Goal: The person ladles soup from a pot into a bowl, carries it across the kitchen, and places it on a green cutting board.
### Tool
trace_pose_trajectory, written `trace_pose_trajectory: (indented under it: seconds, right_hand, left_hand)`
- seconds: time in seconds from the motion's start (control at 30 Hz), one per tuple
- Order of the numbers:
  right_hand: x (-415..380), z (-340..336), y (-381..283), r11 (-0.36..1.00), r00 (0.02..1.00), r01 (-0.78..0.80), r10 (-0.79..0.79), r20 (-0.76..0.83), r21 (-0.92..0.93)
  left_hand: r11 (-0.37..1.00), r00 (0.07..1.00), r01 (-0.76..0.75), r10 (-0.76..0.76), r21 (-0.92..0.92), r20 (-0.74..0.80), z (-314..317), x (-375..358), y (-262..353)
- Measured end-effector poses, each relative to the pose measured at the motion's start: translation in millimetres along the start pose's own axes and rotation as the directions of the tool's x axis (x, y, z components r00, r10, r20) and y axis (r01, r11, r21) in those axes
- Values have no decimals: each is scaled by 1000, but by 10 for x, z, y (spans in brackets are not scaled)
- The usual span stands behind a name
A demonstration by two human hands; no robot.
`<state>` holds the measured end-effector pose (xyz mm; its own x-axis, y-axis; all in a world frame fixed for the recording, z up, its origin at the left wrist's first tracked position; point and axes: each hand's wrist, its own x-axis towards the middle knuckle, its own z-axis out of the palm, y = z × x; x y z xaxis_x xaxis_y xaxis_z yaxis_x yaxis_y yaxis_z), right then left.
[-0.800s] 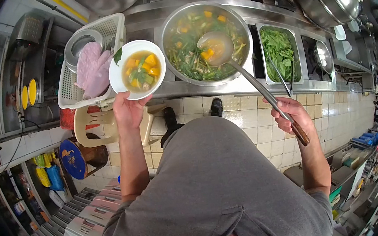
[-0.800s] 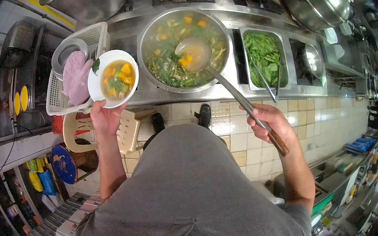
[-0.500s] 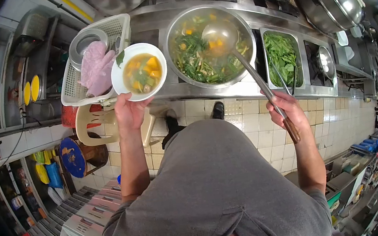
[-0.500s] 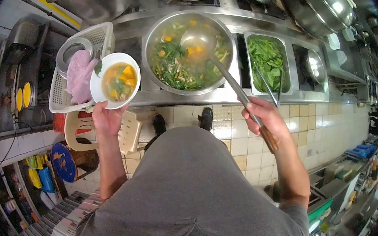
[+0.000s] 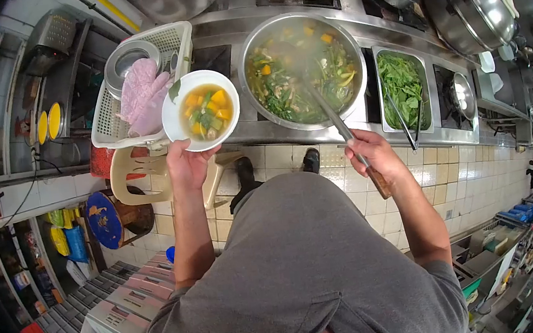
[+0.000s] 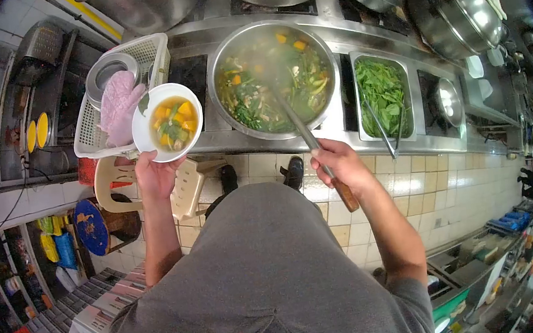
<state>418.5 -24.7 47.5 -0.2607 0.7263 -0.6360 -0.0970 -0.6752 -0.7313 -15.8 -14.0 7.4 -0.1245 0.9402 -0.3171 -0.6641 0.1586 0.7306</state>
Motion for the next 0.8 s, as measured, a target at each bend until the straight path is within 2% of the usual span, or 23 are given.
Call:
trace_pose_trajectory:
  seconds: [0.17,0.27,0.37,0.47,0.57,0.8]
  right_hand:
    - [-105,-228,102,940,998,-27,5,66,339]
    - [-201,-239,123,933,998,15,-36,52,359]
    - [-301,-190,110,960,998,70,-67,-21,270]
    - [-337,-292,173,889,997,59,-76,19,454]
    - [-382,-298,205,914,996,82,-91,2,398]
    - [-506,-386,198,833,992,82,-120,34,548]
  left_hand:
    - [1000,1000,2,-2,10,-15,-34,17,-38]
    - [999,1000,30,-30,-12,10,-44,63,-54]
    - [999,998,49,-48,-24,40,-53,110,-73]
    - [998,996,57,-56,-17,64,13,146,-67]
    - [998,993,67,-65,-10,93,62,163,-71]
    - [995,992,90,-94,43,90,166,280,-219]
